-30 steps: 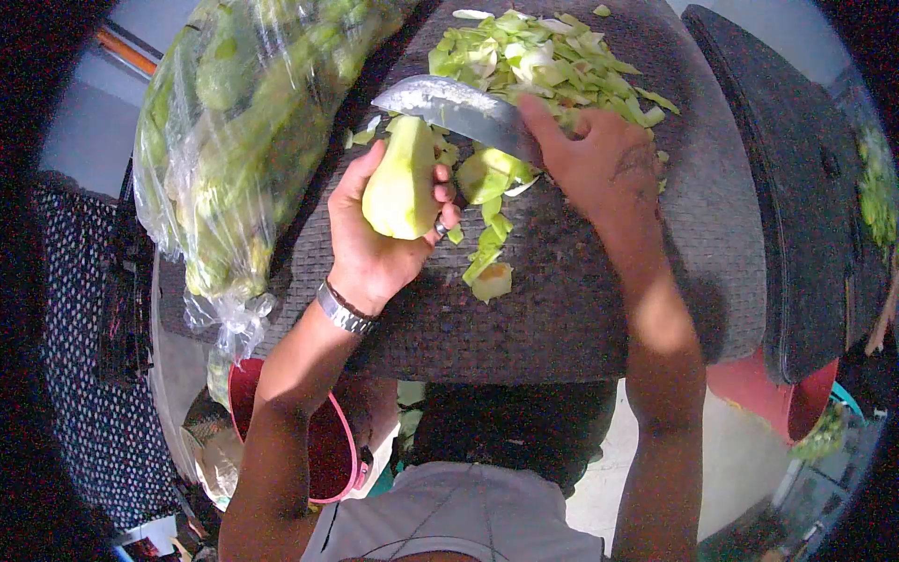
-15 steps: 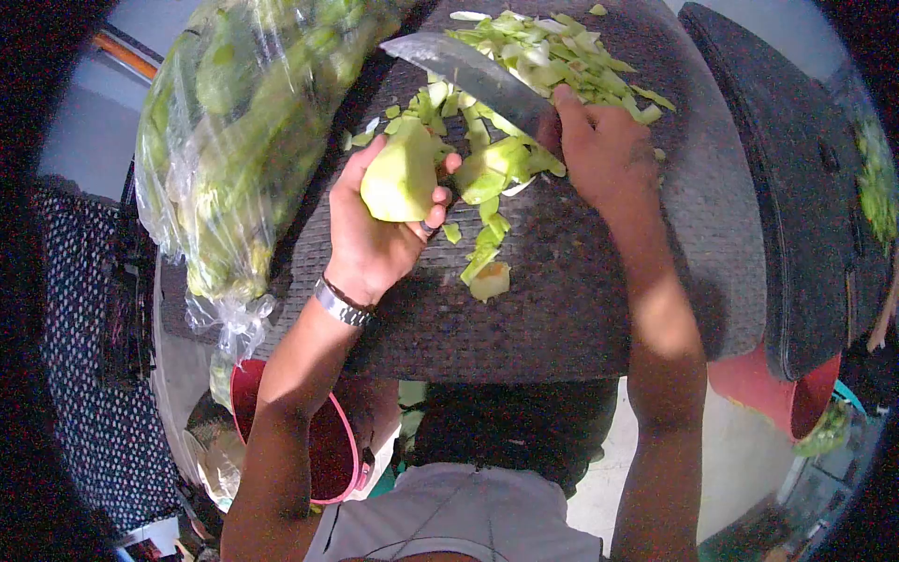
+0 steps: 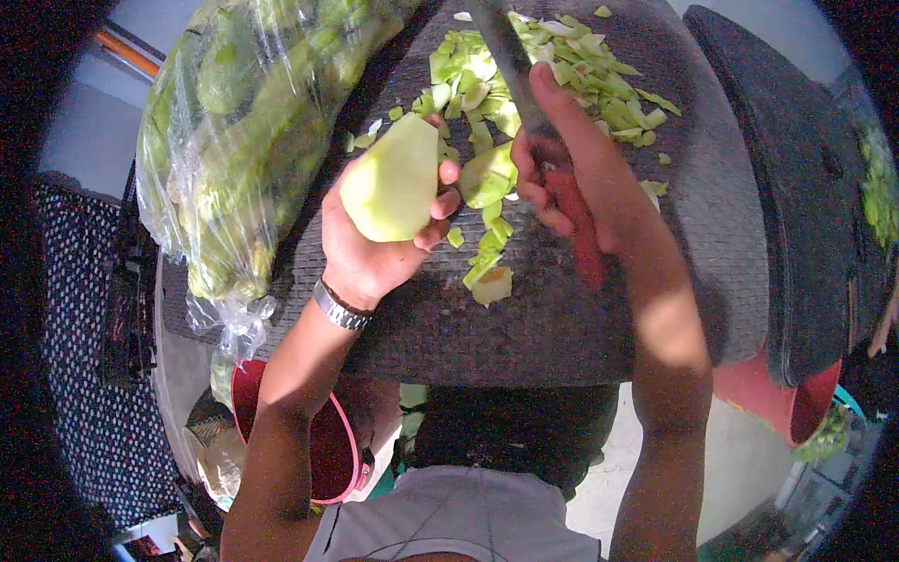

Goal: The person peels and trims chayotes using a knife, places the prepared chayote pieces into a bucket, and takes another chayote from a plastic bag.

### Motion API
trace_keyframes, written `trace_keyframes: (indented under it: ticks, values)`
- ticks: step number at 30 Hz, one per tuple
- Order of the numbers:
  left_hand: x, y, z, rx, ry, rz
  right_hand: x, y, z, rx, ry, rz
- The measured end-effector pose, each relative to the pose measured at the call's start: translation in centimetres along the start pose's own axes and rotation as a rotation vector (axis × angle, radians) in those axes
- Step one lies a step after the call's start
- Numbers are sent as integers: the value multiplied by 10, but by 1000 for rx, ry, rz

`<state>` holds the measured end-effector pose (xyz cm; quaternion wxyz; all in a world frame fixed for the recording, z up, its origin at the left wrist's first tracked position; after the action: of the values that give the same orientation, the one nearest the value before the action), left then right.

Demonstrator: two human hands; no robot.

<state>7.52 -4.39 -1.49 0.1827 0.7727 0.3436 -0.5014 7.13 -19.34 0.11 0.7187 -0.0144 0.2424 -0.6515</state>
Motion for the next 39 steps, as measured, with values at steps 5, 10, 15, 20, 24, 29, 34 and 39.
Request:
trace_keyframes:
  ticks: [5, 10, 15, 20, 24, 29, 34, 39]
  values:
    - [14, 1, 1, 4, 83, -112, -14, -5, -8, -14, -134, 33]
    - [15, -2, -5, -118, 97, -336, -43, -48, -14, 112, -233, 28]
    - [1, -13, 6, -185, 121, -360, -63, -99, -39, 327, -291, -97]
    - [-10, -22, 25, -165, 80, -381, -65, -113, -52, 411, -274, -108]
    - [-7, -25, 27, -189, 64, -377, -60, -119, -60, 399, -255, -74]
    - [-4, -28, 32, -200, 134, -430, -60, -122, -67, 388, -257, -81]
    - [-3, -24, 36, -188, 167, -442, -56, -118, -65, 390, -268, -71]
    - [-8, -23, 42, -131, 194, -433, -57, -119, -61, 400, -340, -97]
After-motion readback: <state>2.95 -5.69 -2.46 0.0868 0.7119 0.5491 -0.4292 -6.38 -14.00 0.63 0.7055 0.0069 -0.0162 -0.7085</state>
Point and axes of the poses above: each hand's wrist, its own y-axis towards the middle knuckle, its own x-axis out of the back of the hand, z = x × y, the point moved 10 cm from there along y, towards the middle knuckle, and after that the axes turned 5 degrees about y, right-handed, at the moved point
